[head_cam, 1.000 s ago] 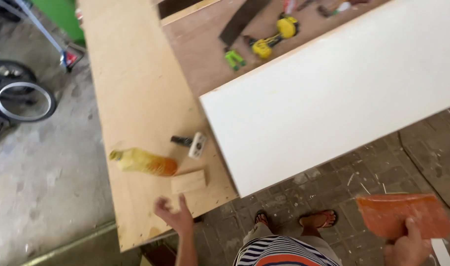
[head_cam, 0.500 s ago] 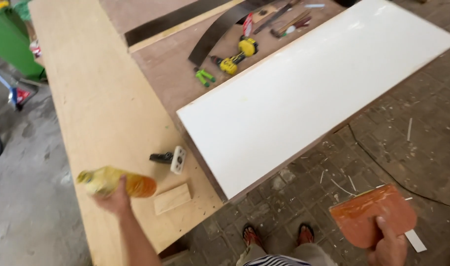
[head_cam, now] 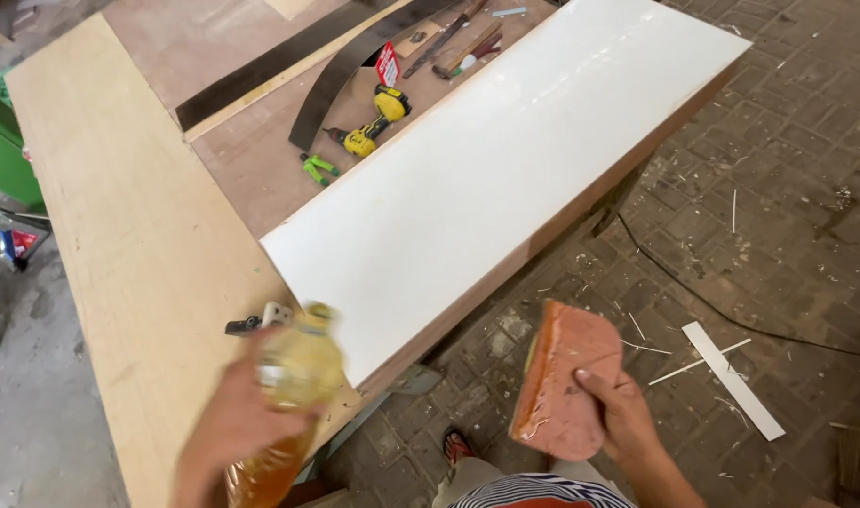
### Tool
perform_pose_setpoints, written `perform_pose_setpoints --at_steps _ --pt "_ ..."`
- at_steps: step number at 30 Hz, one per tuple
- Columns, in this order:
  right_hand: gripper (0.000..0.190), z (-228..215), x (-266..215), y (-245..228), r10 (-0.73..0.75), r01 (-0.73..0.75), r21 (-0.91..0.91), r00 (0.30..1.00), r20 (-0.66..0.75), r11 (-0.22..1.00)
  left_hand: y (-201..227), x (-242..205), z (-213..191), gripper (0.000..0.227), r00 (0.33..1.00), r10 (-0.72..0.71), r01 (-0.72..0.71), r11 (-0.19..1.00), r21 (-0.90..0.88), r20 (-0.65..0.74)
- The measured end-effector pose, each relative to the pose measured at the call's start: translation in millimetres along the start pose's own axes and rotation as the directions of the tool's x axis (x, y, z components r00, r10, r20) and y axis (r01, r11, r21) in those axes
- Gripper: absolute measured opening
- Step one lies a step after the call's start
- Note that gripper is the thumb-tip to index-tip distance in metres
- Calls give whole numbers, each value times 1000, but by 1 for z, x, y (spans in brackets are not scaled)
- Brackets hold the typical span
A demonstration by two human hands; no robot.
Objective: The person applies adhesive to the edge of a white board using a hand-held spreader, then pours liquid from a plastic bottle onto the spreader to continue the application.
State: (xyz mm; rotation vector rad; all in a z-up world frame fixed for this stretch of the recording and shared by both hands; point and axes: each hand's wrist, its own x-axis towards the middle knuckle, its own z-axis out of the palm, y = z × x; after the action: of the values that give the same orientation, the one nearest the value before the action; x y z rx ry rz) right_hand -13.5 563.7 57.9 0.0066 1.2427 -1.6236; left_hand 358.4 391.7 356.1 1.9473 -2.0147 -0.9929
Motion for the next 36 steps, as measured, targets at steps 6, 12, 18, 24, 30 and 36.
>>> perform_pose_setpoints --at_steps 6,12,18,24,30,36 --pt "35 24 -21 -37 305 -295 -105 947 103 950 107 -13 70 95 808 -226 -169 796 581 544" --pt "32 16 -22 -23 398 -374 -146 895 203 916 142 -13 103 106 788 -219 -405 518 753 575" --pt "27 3 -24 -18 411 -371 -199 881 234 907 167 -14 124 94 793 -212 -464 398 791 572" --pt "35 7 -36 -26 428 -390 -195 875 225 900 155 -2 146 95 797 -164 -535 252 806 581" --pt "30 2 -38 -26 416 -371 -204 867 273 906 159 -7 151 89 812 -153 -537 180 824 563" --pt "34 4 -45 -32 449 -412 -183 851 271 892 163 -13 152 86 818 -142 -529 192 827 557"
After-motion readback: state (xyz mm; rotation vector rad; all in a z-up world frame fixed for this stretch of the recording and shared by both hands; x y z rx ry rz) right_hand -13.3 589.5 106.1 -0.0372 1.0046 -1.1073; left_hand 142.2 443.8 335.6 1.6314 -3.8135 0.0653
